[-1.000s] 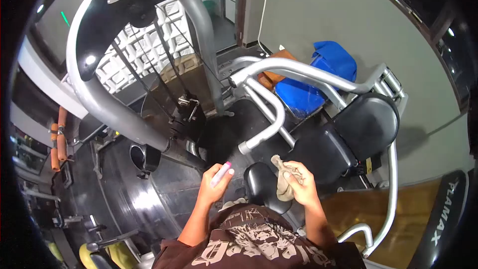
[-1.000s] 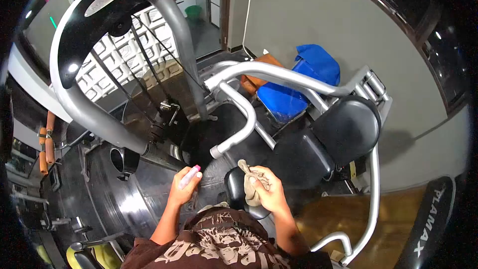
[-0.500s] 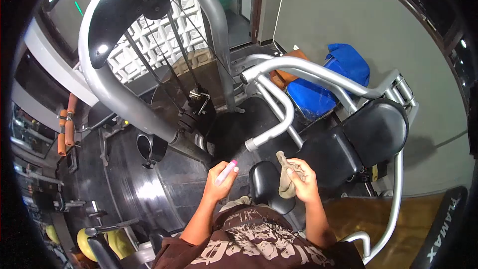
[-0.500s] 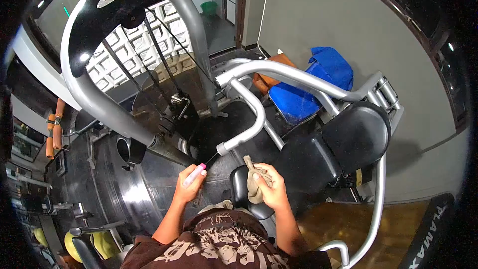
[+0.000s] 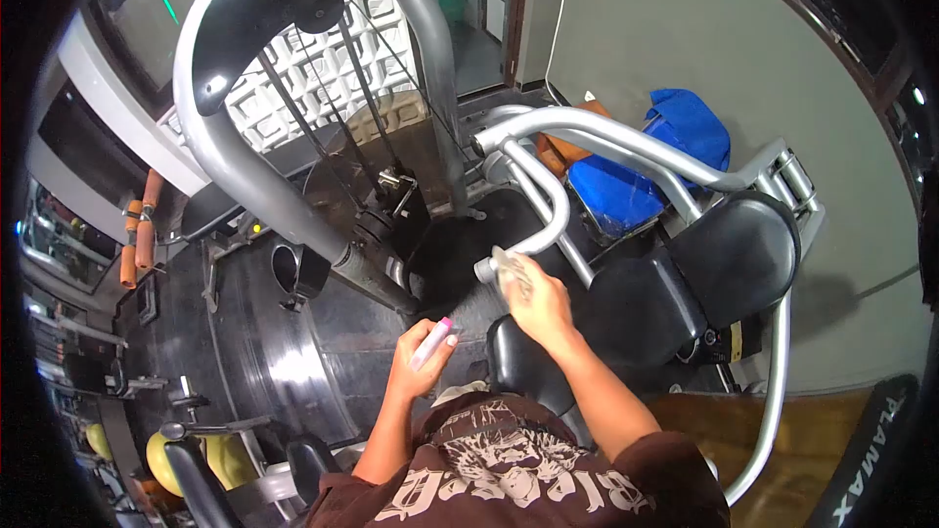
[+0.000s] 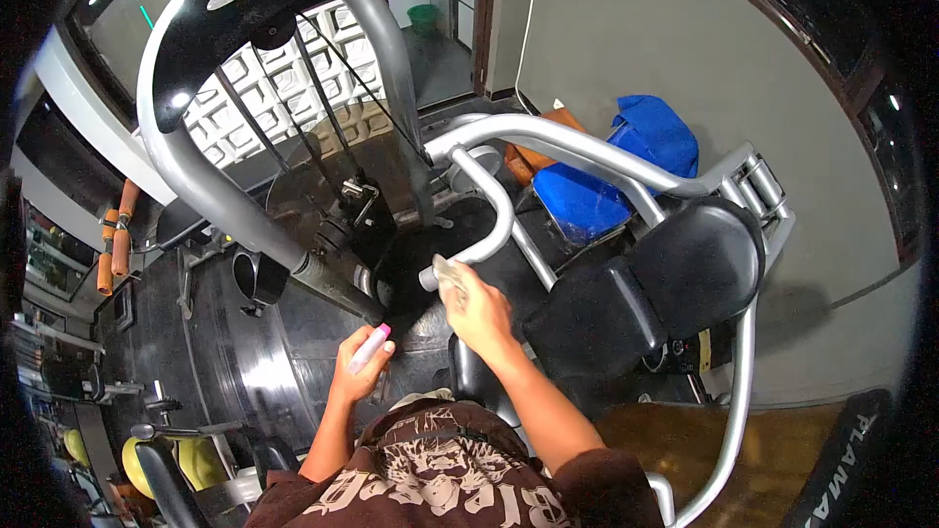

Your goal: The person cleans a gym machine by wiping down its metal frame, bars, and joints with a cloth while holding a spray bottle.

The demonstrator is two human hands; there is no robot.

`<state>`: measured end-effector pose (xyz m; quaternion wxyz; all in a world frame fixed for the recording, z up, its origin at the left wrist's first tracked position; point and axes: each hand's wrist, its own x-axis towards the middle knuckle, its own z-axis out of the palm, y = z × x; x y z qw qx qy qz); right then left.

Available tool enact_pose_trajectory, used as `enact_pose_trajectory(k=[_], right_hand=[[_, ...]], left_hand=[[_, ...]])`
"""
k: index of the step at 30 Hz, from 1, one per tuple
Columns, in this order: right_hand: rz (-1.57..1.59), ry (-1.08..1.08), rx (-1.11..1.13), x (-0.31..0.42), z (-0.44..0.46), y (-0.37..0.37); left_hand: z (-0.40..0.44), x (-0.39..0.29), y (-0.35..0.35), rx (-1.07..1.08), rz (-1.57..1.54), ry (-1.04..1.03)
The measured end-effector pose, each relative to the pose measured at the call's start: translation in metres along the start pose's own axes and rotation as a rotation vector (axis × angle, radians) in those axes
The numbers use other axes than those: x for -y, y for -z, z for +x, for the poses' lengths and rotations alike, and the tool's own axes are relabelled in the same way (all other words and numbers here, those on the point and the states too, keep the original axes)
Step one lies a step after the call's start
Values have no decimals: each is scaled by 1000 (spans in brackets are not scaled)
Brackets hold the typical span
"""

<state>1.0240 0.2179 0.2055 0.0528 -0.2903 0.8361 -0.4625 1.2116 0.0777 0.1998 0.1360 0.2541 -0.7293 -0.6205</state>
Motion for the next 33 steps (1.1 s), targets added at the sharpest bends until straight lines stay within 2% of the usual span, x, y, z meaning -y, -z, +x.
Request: enact_pose_trajectory(k=[4, 7, 12, 14, 18, 21, 22, 25, 29, 30, 33], right_hand=[[-276, 102, 58, 5, 21, -41], [-473, 6, 136, 10, 15, -37], [-368, 201, 146, -24, 0, -28], [-359, 199, 164, -27, -10, -23], [-209, 167, 37, -7, -5, -26], [-285, 45, 57, 19, 17, -35], [-354, 11, 125, 19, 21, -38], [-414, -27, 157, 29, 14, -35], [-304, 77, 159, 6, 0, -34], [-221, 84, 130, 2, 2, -34], [74, 127, -172, 12, 27, -39]], left_hand=[[-21, 5, 4, -44, -7, -16], [-39, 4, 8, -100, -64, 6], [-64, 17, 15, -203, -136, -7], [-71, 20, 17, -215, -157, 8], [-60, 28, 26, -195, -174, 0], [-43, 27, 38, -127, -180, -21], [-33, 21, 42, -105, -186, -28], [-9, 15, 56, -53, -244, -47], [20, 4, 75, -6, -202, -94], [27, 5, 79, 2, -179, -101], [44, 13, 85, 28, -159, -123]])
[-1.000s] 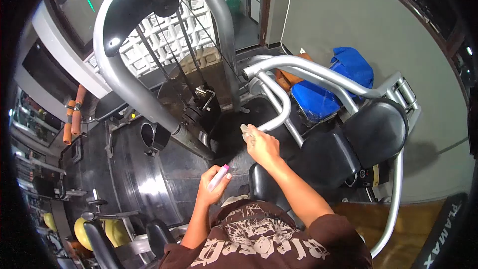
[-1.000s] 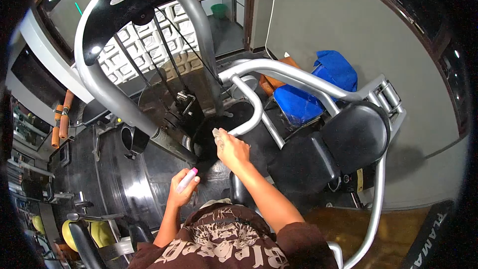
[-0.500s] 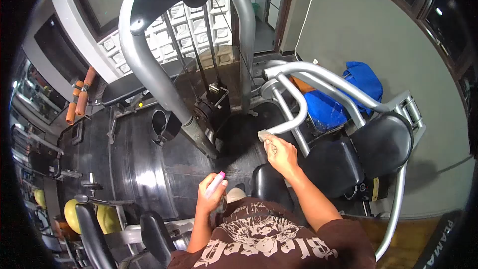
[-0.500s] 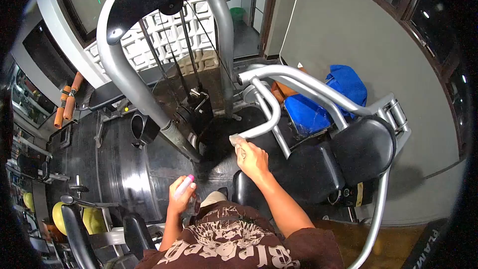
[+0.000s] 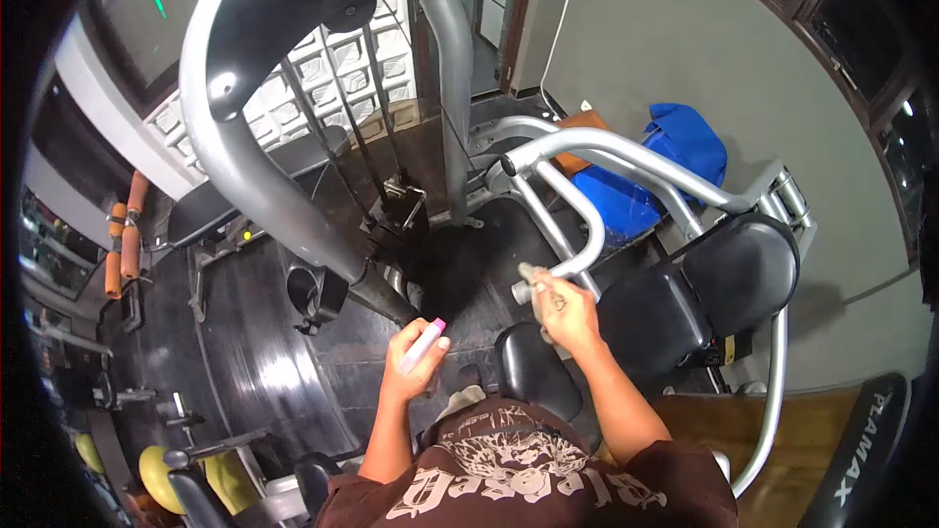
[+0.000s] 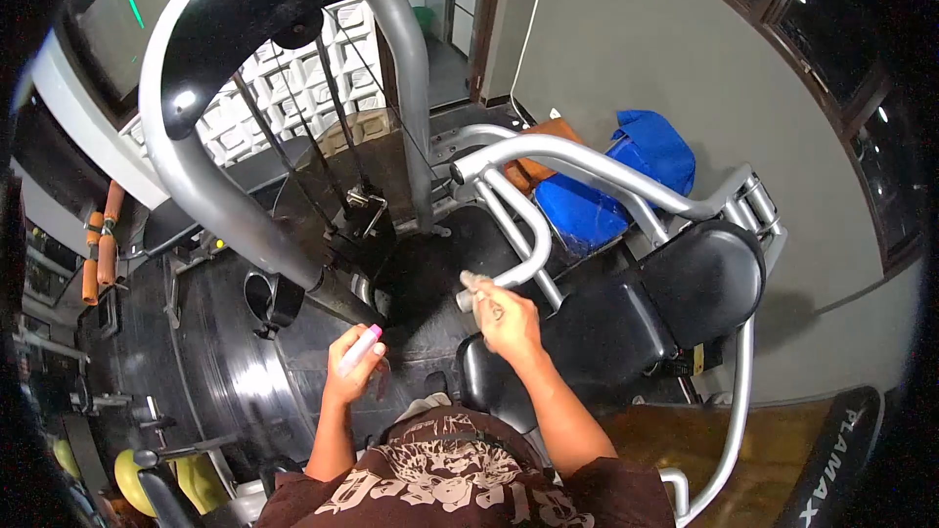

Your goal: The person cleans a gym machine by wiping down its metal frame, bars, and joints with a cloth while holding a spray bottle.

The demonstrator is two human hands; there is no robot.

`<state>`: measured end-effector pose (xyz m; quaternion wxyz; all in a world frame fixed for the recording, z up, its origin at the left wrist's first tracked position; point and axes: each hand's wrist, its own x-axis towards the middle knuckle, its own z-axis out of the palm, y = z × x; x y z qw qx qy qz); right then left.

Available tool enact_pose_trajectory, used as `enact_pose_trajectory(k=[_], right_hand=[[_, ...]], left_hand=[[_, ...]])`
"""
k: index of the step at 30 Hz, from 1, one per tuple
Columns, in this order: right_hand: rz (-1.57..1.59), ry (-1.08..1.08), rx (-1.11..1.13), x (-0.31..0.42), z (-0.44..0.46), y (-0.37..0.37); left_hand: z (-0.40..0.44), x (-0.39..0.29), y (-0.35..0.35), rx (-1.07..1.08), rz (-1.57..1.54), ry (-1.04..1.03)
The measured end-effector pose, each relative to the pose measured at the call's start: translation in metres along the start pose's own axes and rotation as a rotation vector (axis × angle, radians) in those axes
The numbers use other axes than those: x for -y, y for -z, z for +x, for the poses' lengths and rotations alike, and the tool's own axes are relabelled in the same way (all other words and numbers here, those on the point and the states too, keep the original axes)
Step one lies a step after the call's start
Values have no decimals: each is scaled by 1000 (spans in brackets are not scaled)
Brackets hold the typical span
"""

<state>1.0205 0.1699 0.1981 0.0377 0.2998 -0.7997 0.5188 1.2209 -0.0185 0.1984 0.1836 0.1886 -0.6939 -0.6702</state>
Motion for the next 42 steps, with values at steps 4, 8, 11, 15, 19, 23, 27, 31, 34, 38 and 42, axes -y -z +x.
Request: enact_pose_trajectory(k=[4, 8, 11, 15, 19, 23, 27, 31, 34, 38, 42], right_hand=[[-229, -200, 150, 0, 3, 3], [-103, -123, 33, -10, -22, -13], [-66, -146, 89, -8, -18, -3], [-87, -179, 6, 2, 2, 4], [-45, -108, 86, -7, -10, -10], [19, -21, 177, -7, -26, -17], [84, -65, 121, 8, -7, -3], [-123, -137, 194, -2, -4, -6], [-118, -96, 212, -14, -30, -4], [68, -33, 141, -14, -41, 7], [24, 3, 59, 5, -16, -8]], left_hand=[[14, -5, -3, 89, -77, 113], [23, 2, -1, 147, -32, 57], [24, 2, 3, 151, -4, 53], [24, -1, 5, 152, -25, 62], [22, 0, 3, 116, -49, 58], [16, -3, -6, 75, -81, 65], [12, 1, -18, 65, -66, 14], [11, 0, -27, 91, -14, 2], [13, -2, -33, 94, -38, 10], [15, -8, -36, 76, -114, 60], [24, 6, -41, 84, -61, 21]])
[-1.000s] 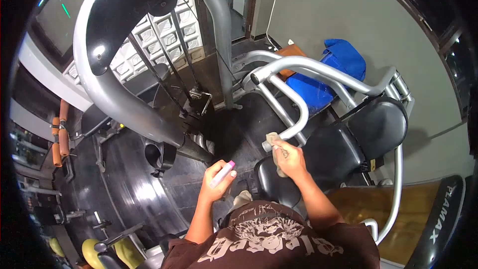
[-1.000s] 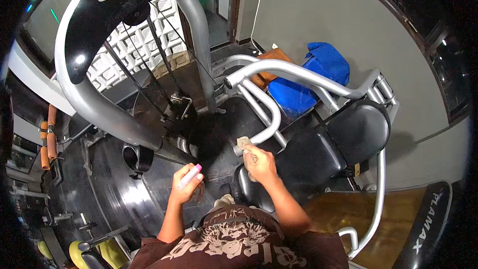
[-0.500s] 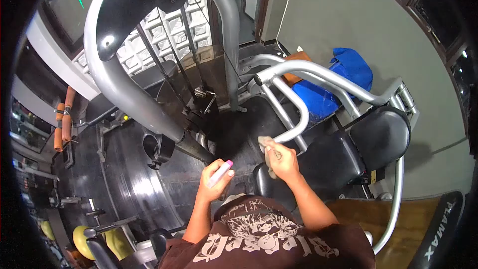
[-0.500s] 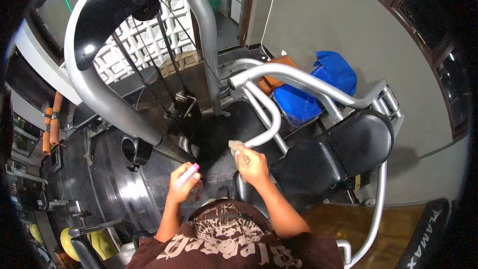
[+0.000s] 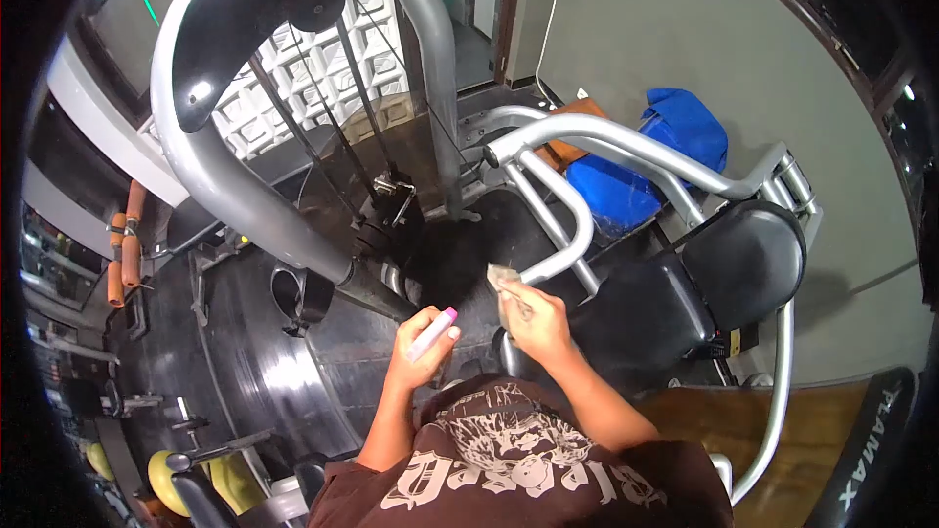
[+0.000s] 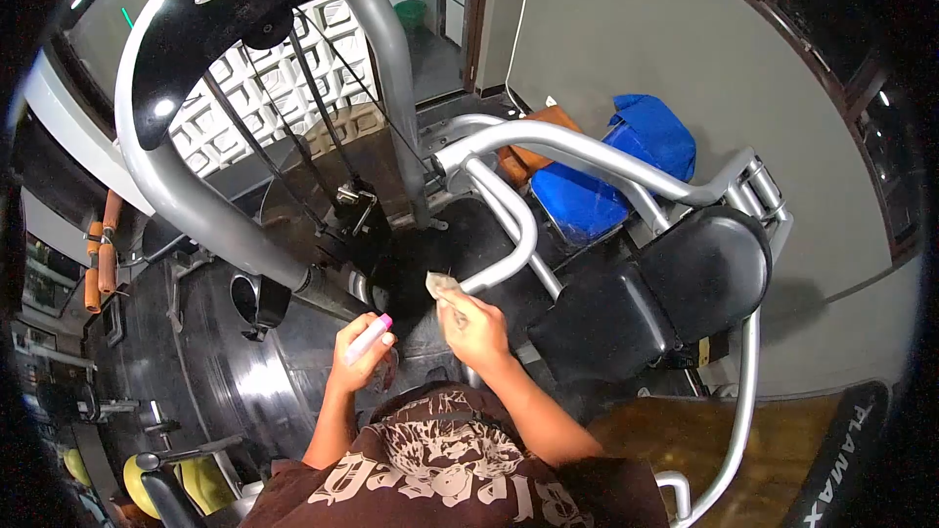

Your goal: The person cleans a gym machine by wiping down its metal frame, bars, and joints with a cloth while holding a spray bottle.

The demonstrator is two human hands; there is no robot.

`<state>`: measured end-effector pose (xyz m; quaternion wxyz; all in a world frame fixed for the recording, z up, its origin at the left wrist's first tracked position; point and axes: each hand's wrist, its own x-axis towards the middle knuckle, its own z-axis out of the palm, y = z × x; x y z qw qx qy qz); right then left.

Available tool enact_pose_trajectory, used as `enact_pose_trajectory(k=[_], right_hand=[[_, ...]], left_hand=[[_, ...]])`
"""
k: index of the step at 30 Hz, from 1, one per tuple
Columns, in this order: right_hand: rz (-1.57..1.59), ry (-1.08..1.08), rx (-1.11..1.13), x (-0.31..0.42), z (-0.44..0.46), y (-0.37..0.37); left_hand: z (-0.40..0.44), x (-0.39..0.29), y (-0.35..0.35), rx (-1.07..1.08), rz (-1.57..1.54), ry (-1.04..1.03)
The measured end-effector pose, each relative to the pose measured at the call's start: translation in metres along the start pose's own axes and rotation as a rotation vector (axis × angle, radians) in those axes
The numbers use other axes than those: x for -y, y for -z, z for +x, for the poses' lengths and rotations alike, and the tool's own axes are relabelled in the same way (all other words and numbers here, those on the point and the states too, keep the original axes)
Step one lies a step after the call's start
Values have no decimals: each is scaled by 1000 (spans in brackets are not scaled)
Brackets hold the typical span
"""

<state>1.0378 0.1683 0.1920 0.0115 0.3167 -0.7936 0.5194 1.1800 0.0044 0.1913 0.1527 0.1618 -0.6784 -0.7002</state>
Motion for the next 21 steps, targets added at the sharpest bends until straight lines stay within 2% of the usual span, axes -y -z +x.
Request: enact_pose_trajectory(k=[2, 11, 16, 21], right_hand=[[-220, -72, 111, -9, 8, -7], [-302, -28, 149, -24, -13, 6], [-570, -177, 298, 18, 21, -9], [-644, -93, 447, 12, 63, -29]], left_hand=[[5, 1, -3, 10, -2, -8], [9, 0, 3, -10, -35, 22], [13, -2, -1, -10, -71, 48], [17, 4, -7, 44, -51, 29]])
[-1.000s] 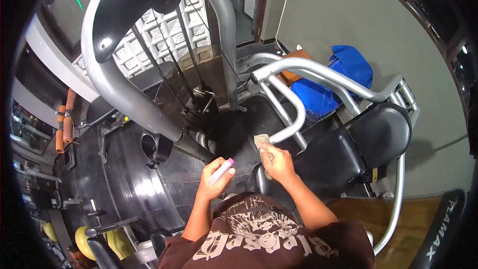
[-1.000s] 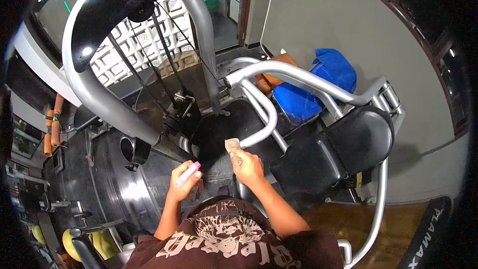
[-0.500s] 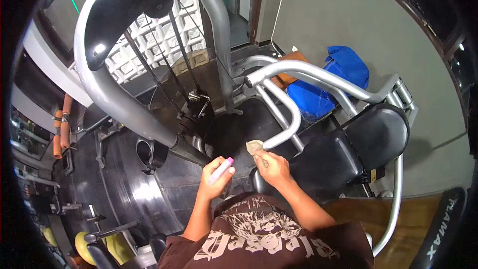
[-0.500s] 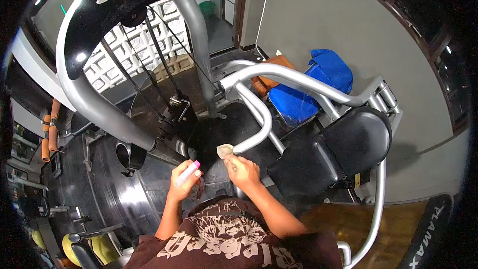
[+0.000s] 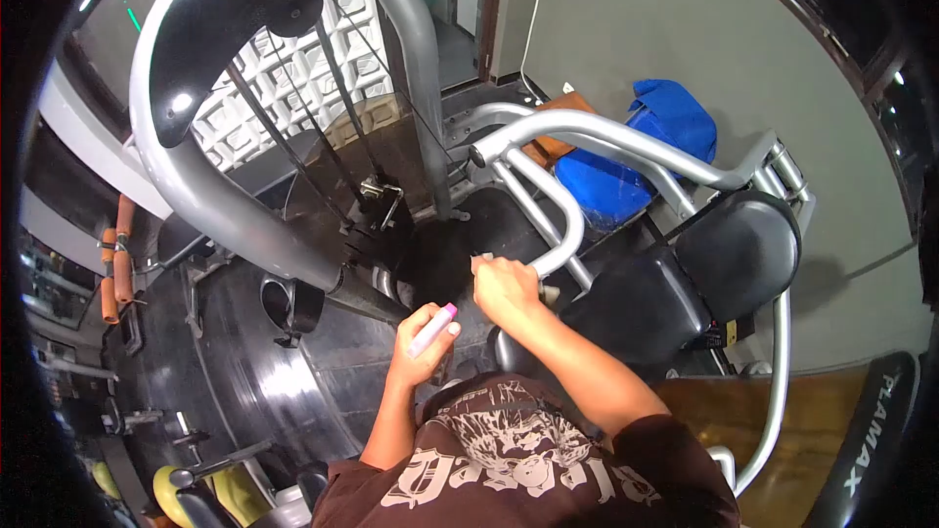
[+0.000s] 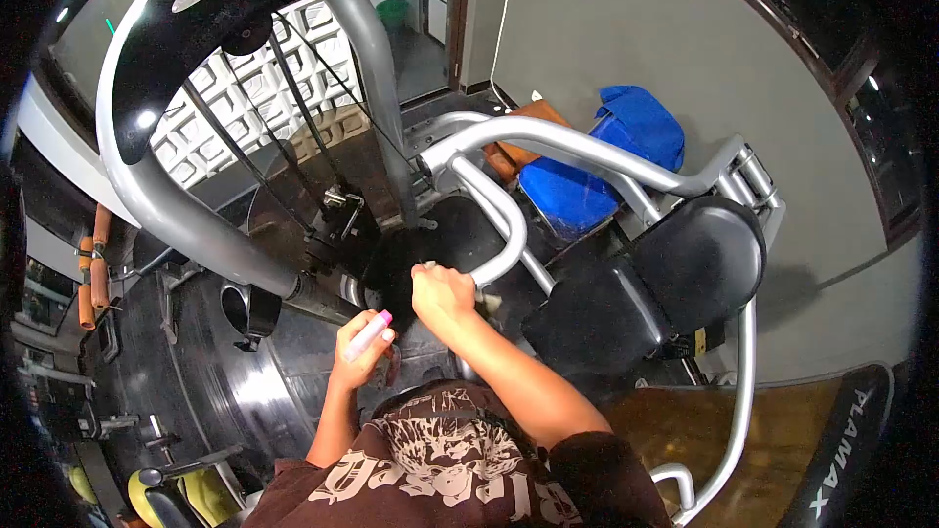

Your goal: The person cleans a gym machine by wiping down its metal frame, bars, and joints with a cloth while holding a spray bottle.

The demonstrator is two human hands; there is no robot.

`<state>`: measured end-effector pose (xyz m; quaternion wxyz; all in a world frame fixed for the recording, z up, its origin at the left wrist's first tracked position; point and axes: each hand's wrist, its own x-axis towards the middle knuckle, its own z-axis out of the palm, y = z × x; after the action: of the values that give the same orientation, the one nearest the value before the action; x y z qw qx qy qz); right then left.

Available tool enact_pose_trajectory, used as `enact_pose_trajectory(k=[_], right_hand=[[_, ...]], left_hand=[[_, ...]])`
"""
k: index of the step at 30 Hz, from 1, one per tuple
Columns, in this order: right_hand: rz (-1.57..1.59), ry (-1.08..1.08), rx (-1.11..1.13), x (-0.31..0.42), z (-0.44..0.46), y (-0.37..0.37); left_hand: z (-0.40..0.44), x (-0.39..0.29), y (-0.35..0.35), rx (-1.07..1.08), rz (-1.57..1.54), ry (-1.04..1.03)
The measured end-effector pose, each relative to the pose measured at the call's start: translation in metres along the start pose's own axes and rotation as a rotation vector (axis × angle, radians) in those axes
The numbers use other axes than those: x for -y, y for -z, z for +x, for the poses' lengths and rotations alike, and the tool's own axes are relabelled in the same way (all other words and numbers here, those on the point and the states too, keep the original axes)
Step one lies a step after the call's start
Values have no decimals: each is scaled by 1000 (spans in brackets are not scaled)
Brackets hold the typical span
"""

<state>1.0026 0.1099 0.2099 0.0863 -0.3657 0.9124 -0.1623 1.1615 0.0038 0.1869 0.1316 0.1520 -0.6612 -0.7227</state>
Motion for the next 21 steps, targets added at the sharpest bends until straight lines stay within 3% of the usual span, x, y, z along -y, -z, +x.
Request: enact_pose_trajectory(k=[4, 7, 13, 18, 21], right_hand=[[-121, -15, 262, 0, -6, 10], [34, -42, 40, -5, -40, 11], [33, 16, 91, -40, -79, -2], [313, 89, -244, -14, -57, 13], [177, 76, -269, -4, -43, 17]], left_hand=[[-2, -1, -1, -25, -23, 0], [-6, 2, 7, -72, -23, 3], [-9, 13, 27, -150, 14, 5], [2, 9, 23, -117, 1, 19], [10, 14, 17, -79, -3, 7]])
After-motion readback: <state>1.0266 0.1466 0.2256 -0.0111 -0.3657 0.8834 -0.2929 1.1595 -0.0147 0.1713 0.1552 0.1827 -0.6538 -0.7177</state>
